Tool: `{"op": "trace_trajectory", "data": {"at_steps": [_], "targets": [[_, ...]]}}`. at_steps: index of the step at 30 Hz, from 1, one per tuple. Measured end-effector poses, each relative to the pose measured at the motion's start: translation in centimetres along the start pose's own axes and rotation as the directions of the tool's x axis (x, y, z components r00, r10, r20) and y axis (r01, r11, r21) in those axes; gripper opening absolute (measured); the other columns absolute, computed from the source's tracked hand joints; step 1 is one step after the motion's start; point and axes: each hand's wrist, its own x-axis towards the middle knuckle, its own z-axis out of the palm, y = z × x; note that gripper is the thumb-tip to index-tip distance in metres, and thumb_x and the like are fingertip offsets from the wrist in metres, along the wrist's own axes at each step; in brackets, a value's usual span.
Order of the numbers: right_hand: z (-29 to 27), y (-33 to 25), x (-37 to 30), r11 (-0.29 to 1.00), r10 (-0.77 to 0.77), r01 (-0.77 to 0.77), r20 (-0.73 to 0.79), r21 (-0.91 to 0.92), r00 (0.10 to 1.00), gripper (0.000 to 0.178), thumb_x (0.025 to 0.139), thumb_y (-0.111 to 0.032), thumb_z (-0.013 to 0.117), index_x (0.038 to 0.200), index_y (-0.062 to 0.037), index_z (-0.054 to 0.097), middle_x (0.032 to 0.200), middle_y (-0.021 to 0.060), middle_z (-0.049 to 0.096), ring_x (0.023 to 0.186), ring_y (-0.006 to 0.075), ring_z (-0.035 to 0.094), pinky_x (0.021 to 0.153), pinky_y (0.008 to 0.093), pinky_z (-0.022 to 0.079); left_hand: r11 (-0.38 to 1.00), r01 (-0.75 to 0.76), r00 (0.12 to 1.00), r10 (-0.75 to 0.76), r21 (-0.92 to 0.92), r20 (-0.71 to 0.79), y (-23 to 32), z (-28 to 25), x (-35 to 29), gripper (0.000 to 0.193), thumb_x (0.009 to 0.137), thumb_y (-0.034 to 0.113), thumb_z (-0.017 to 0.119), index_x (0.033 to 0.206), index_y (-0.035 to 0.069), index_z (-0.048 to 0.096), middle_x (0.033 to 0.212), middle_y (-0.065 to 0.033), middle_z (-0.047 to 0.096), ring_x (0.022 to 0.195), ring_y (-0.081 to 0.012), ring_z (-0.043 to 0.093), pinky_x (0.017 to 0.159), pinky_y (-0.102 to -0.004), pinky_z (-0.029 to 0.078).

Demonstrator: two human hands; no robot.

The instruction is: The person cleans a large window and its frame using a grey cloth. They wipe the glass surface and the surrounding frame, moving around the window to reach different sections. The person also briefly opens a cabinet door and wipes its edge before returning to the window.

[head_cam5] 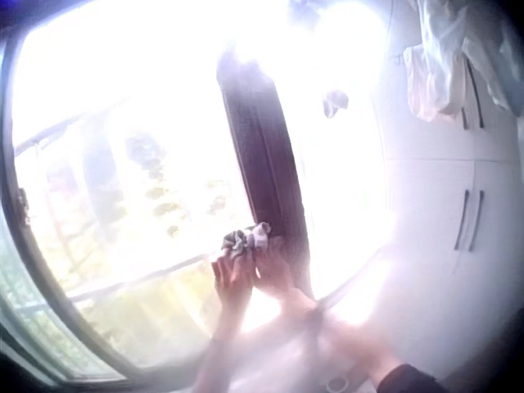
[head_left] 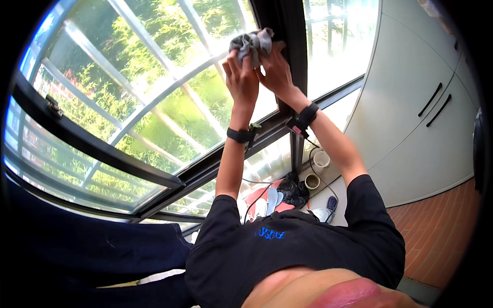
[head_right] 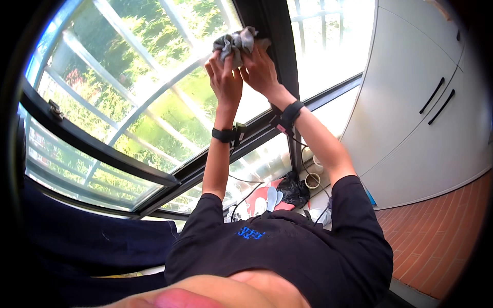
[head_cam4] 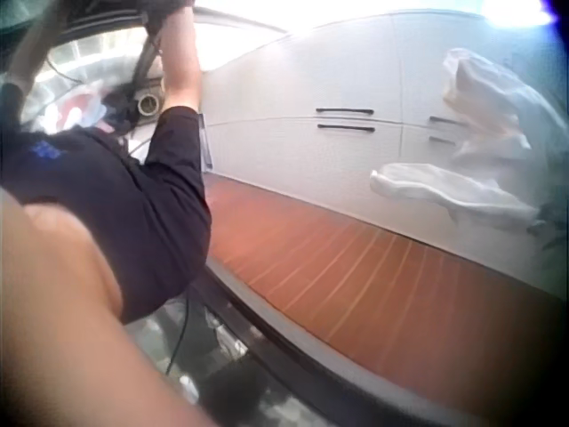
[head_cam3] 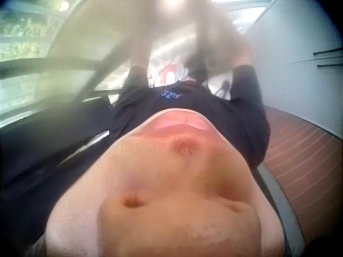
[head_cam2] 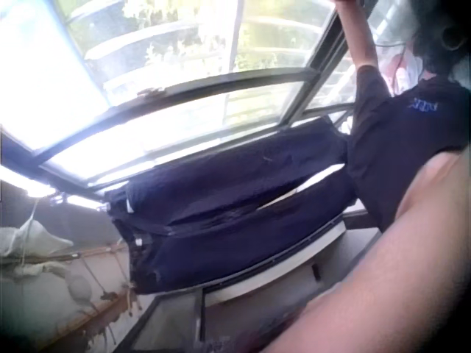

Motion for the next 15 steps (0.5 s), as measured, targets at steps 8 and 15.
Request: {"op": "trace_trajectory", "data": {"at_steps": [8,15], "targets": [[0.6,0.8,-8.2,0.986,0.037,-0.060,0.149,0.153,0.988,0.055,0.078,-0.014,0.074,0.130,-0.0032,0.060,0.141,0.0276,0.044,0.126,0.0435,0.052,0.099,0.0459,0.052,0.994,0.002,0.971,0.023,-0.107,0.237,-2.1,0.9,-8.1,0.034,0.076,-0.005,0.067,0.108,0.005,0.062,0.105,-0.0147,0.056,0.100,-0.0365,0.059,0.079,-0.0453,0.053],[4.4,-1.8,0.7,0.987,-0.161,0.158,0.084,0.038,0.983,0.072,0.078,-0.032,0.077,0.142,-0.0106,0.053,0.145,0.0315,0.038,0.138,0.0524,0.035,0.113,0.0567,0.037,0.979,-0.118,0.957,0.156,-0.163,0.244,-2.8,-9.8,4.6,0.051,0.075,0.013,0.083,0.122,0.003,0.065,0.130,-0.0227,0.054,0.124,-0.0396,0.050,0.103,-0.0482,0.044]]}}
